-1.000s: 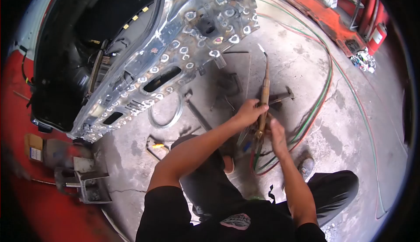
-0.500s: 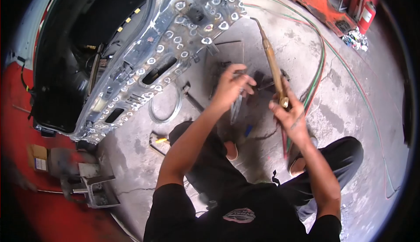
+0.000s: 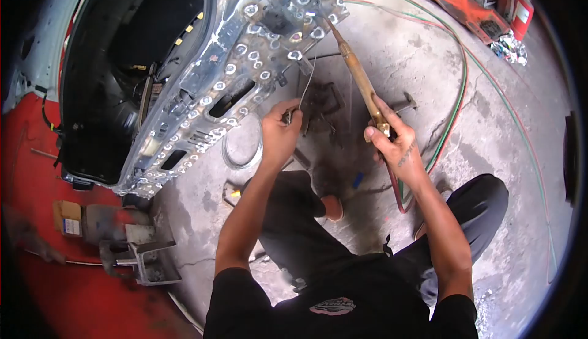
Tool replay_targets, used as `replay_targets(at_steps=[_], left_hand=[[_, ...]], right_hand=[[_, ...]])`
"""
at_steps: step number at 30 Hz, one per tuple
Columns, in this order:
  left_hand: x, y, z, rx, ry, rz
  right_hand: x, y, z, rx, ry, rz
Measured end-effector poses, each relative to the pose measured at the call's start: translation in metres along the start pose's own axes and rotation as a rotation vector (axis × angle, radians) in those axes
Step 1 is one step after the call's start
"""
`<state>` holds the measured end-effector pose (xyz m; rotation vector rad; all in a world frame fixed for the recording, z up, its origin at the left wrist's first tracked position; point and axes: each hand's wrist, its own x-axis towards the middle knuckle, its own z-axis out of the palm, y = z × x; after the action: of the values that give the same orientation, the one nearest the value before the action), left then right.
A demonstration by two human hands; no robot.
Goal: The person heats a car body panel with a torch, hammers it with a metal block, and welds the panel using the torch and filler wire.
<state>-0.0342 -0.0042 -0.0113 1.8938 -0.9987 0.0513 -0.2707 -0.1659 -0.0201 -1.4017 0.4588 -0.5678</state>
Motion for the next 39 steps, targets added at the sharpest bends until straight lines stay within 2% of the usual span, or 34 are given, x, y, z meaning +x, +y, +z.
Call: replay_targets(at_steps=[1, 4, 7, 15, 20, 23, 29, 32, 39], left_hand=[[0.004, 0.000, 0.001, 0.130, 0.018, 0.070], [0.021, -0.009, -0.005, 0.282, 0.016, 0.047], [0.038, -0.011, -0.011, 0.369, 0.049, 0.202], [0.050, -0.031, 0.009, 0.222, 0.084, 0.020], [0.046, -0.032, 0.015, 0.135, 0.093, -0.015], [0.041, -0.039, 0.013, 0.129, 0.127, 0.066], [0.040, -0.036, 0.003, 0.043, 0.154, -0.110], [0.042, -0.046, 0.000, 0.089, 0.171, -0.032], [0.049, -0.044, 0.000, 0.102, 0.168, -0.034]], right_hand=[[0.002, -0.001, 0.002, -0.006, 0.008, -0.013], [0.009, 0.000, 0.006, 0.040, -0.016, 0.016], [0.014, -0.001, 0.008, 0.032, -0.045, 0.045], [0.027, 0.004, 0.015, 0.074, -0.050, 0.051], [0.034, 0.004, 0.016, 0.111, -0.055, 0.059], [0.035, 0.005, 0.018, 0.132, -0.046, 0.064], [0.036, 0.008, 0.018, 0.146, -0.053, 0.071], [0.036, 0.009, 0.017, 0.149, -0.055, 0.069], [0.036, 0.009, 0.016, 0.176, -0.040, 0.068]])
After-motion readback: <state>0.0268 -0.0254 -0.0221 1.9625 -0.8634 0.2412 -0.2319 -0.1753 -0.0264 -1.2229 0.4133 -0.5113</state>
